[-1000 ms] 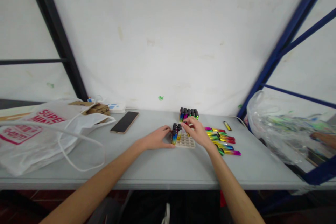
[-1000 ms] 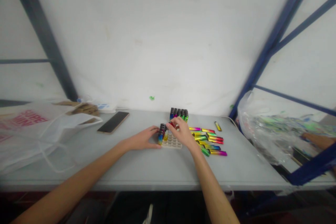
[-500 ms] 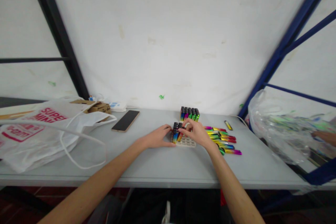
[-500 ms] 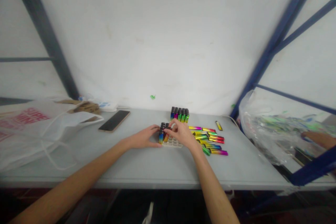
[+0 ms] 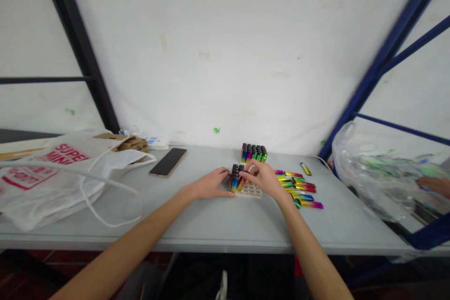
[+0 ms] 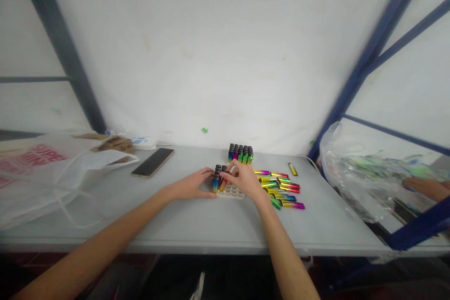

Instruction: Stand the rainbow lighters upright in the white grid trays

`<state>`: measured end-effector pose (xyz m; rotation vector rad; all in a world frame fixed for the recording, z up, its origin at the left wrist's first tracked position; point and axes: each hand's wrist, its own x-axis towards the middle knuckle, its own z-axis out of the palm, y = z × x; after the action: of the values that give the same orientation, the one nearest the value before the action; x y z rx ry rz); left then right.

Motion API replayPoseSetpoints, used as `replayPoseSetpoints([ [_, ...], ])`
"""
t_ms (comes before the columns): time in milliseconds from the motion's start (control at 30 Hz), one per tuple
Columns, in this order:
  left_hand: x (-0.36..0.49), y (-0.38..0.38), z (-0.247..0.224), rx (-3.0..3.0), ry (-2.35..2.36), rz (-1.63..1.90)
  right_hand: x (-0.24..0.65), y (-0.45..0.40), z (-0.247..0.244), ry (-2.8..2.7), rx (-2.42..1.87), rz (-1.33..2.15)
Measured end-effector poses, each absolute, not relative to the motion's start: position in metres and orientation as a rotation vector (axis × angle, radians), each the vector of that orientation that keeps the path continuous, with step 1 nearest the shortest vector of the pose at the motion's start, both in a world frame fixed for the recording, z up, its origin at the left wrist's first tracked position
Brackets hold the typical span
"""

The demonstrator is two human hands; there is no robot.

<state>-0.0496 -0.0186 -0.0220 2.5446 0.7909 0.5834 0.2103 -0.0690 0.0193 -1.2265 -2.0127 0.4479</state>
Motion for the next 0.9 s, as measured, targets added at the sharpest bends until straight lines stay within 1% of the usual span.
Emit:
replayPoseSetpoints([
  [200,-0.049,-0.020,-0.020,2.527,0.806,0.587,0.207,-0.074,0.023,-2.055,-1.175,0.481],
  [400,-0.050,-0.020,-0.020,2.514,0.814,0.556,0.210,-0.072,0.024,-2.064,-1.189,0.408],
  [533,-0.051,-0.022,-0.019,2.503,0.812,0.571,0.209,-0.072,0.023,-2.063,-1.207,0.421],
  [700,-0.051,-0.022,-0.017,2.489,0.840,0.535,0.208,-0.077,0.033,-2.062,-1.195,0.409],
  [800,-0.051,-0.020,-0.018,2.478,0.836,0.531,0.228,-0.078,0.044,-1.960,-1.275,0.331],
  [900,-0.051,-0.020,-0.017,2.482,0.831,0.529,0.270,-0.078,0.053,-1.822,-1.407,0.191],
])
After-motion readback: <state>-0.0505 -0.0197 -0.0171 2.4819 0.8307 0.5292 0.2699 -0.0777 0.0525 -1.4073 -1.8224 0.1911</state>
